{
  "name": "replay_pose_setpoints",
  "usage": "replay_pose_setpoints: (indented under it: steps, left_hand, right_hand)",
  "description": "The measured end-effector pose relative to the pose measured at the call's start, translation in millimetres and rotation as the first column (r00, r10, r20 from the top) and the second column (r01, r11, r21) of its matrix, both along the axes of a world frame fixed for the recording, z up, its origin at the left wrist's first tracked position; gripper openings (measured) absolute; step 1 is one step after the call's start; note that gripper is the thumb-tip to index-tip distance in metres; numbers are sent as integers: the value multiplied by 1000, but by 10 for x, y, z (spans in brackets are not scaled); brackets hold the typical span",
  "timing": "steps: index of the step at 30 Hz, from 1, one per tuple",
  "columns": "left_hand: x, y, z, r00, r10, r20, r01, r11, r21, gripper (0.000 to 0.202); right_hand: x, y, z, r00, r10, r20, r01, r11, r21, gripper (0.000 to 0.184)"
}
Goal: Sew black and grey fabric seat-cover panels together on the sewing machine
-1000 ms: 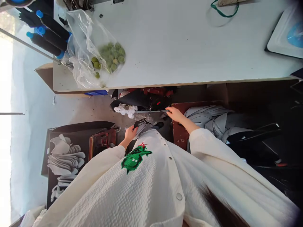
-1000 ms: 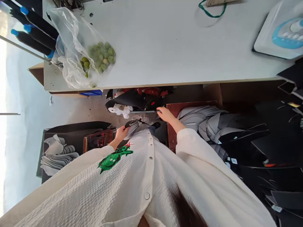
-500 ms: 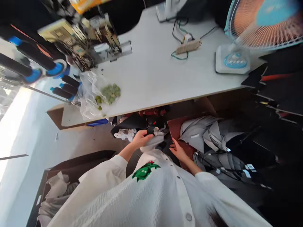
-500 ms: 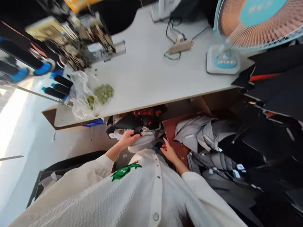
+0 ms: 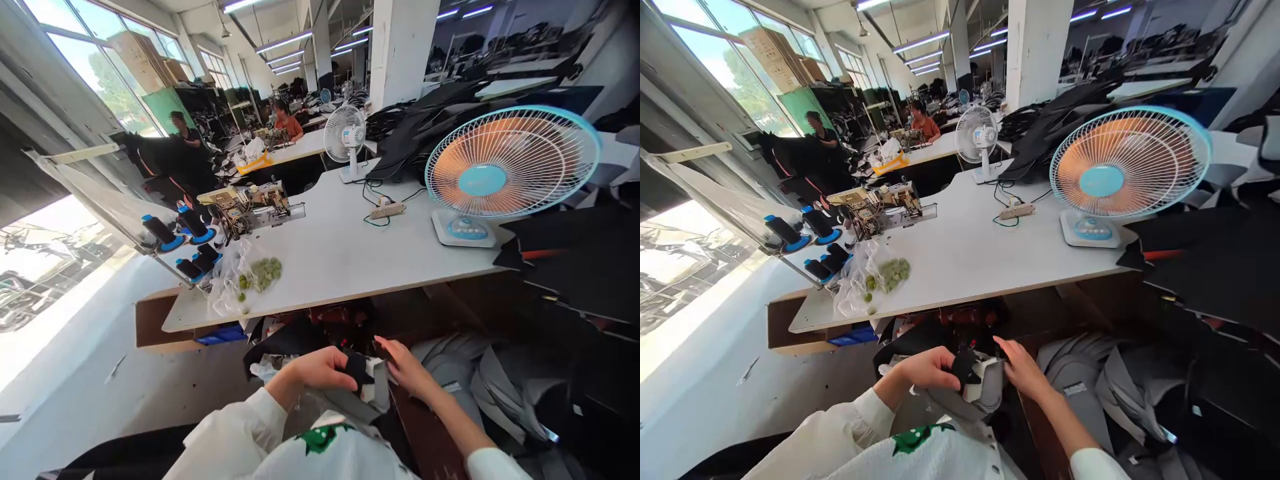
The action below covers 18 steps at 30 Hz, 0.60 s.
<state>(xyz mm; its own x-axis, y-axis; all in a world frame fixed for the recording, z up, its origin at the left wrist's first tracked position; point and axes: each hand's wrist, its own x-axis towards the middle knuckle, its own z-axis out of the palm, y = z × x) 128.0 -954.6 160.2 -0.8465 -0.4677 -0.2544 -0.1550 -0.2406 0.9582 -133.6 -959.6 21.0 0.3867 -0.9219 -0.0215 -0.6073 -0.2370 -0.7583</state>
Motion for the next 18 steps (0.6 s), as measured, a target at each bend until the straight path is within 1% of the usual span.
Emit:
replay_pose_setpoints:
  steps: [1,2,3,4,5,6,7,8,9,11,12,14,16,18]
  left_hand:
    - [-18,22,-75,998,13,54,-13,1000,7,61]
    - [-42,45,-152,995,19,99,-21,1000,14,62]
    - [-69,67,-220,991,20,134,-22,1000,20,62]
    - [-93,84,-275,988,20,155,-23,1000,21,62]
    - [-112,94,-310,987,23,161,-27,999,20,61]
    - [-122,93,-326,988,31,149,-33,999,16,61]
    - [-122,82,-324,991,42,126,-44,999,13,61]
    - [-111,63,-309,993,58,100,-59,998,11,61]
    - [-93,38,-287,994,77,79,-78,997,14,61]
    - [-47,-17,-246,990,128,54,-129,991,32,60]
    - [-30,-42,-236,986,160,45,-163,986,48,59]
    - [-30,-77,-250,976,218,31,-220,972,84,58]
    - [-85,-94,-297,967,253,16,-253,962,105,57]
    - [-170,-103,-349,965,262,1,-261,959,108,56]
  right_hand:
    - [9,-17,132,999,19,50,-19,1000,7,69]
    - [45,-14,258,990,60,125,-65,997,43,71]
    - [105,10,371,970,117,214,-143,984,109,72]
    - [179,51,464,938,173,302,-236,953,188,71]
    - [256,103,536,898,208,387,-324,909,264,66]
    - [325,162,584,861,215,461,-390,861,327,63]
    - [376,220,614,831,194,521,-426,824,373,62]
    - [403,274,629,810,149,567,-428,811,399,65]
    - [406,320,636,790,103,604,-414,817,402,70]
    - [358,379,641,766,48,642,-369,850,376,82]
    - [324,395,642,777,37,628,-334,870,363,86]
    - [265,409,635,835,28,549,-254,906,339,89]
    - [226,410,592,895,18,446,-181,928,325,80]
    - [168,408,490,930,-5,367,-115,946,303,65]
